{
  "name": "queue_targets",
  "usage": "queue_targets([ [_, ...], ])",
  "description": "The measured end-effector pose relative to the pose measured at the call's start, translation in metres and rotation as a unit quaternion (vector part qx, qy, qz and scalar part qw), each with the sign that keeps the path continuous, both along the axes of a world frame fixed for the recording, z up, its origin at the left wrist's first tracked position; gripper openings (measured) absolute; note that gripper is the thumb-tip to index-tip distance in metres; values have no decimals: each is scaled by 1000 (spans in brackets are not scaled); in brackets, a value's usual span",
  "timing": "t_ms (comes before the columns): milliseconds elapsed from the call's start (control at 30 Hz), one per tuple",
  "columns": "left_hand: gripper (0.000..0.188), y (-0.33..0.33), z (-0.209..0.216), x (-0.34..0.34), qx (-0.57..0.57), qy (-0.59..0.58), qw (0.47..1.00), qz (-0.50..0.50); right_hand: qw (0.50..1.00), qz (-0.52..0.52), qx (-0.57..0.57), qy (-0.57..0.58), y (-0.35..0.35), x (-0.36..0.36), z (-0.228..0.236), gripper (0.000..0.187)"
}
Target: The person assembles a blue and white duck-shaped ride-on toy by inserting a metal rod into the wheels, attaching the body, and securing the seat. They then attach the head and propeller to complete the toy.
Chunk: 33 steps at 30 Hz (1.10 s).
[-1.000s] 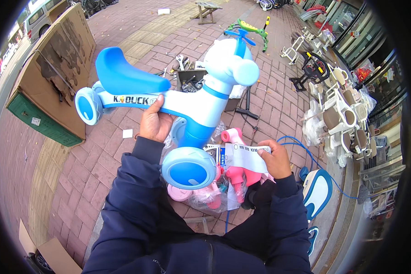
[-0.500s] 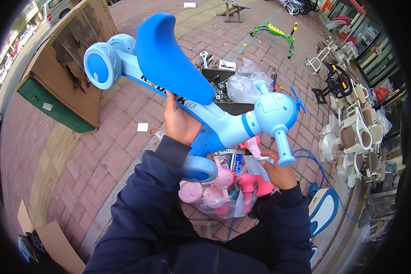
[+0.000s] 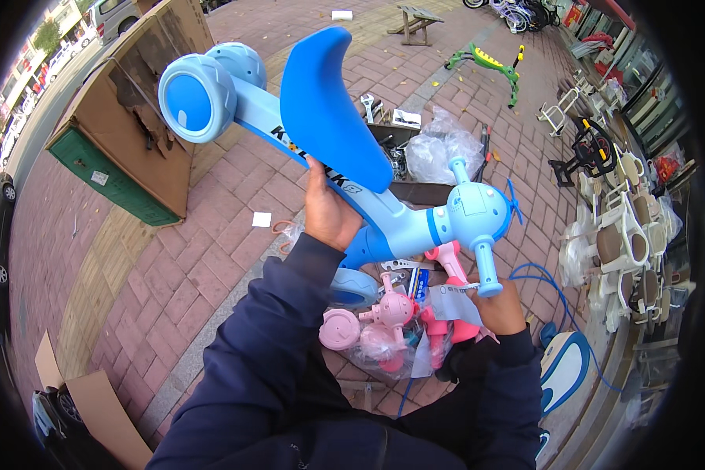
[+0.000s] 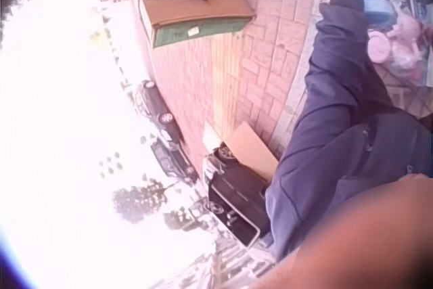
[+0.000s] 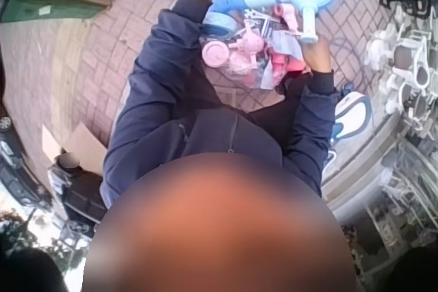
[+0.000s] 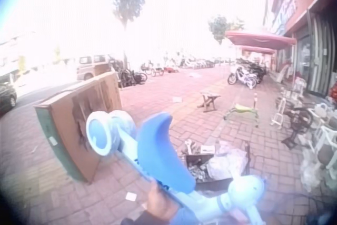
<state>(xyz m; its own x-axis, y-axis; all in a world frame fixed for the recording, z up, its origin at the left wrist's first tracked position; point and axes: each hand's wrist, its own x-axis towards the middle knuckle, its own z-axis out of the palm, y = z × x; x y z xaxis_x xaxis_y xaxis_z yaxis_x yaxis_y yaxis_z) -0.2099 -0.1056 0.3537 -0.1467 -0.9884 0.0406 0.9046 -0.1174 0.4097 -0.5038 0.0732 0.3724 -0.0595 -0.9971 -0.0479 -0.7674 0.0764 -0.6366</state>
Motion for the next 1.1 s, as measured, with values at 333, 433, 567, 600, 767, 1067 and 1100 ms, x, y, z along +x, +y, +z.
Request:
queue_targets([
  [333,44,-10,-14,3,33,16,999,-3,998,37,18,52,-5,2,6,21],
  [433,47,-14,-18,4,51,2,999,-4,997,39,20,56,-6,3,6,21],
  [567,42,-14,-18,8,80,17,996,-19,997,35,27,65,-5,4,5,22],
  [600,40,-14,-18,8,85,31,996,-25,997,32,31,65,-5,4,6,22],
  [767,52,-11,-11,11,74,-10,997,-23,997,40,34,60,-4,5,6,24],
  [1067,56,-14,-5,24,82,7,995,-61,952,-75,35,-295,-7,-10,-2,22],
  [1100,57,-15,-4,24,90,7,995,-48,933,-85,36,-347,-7,-13,-2,22],
])
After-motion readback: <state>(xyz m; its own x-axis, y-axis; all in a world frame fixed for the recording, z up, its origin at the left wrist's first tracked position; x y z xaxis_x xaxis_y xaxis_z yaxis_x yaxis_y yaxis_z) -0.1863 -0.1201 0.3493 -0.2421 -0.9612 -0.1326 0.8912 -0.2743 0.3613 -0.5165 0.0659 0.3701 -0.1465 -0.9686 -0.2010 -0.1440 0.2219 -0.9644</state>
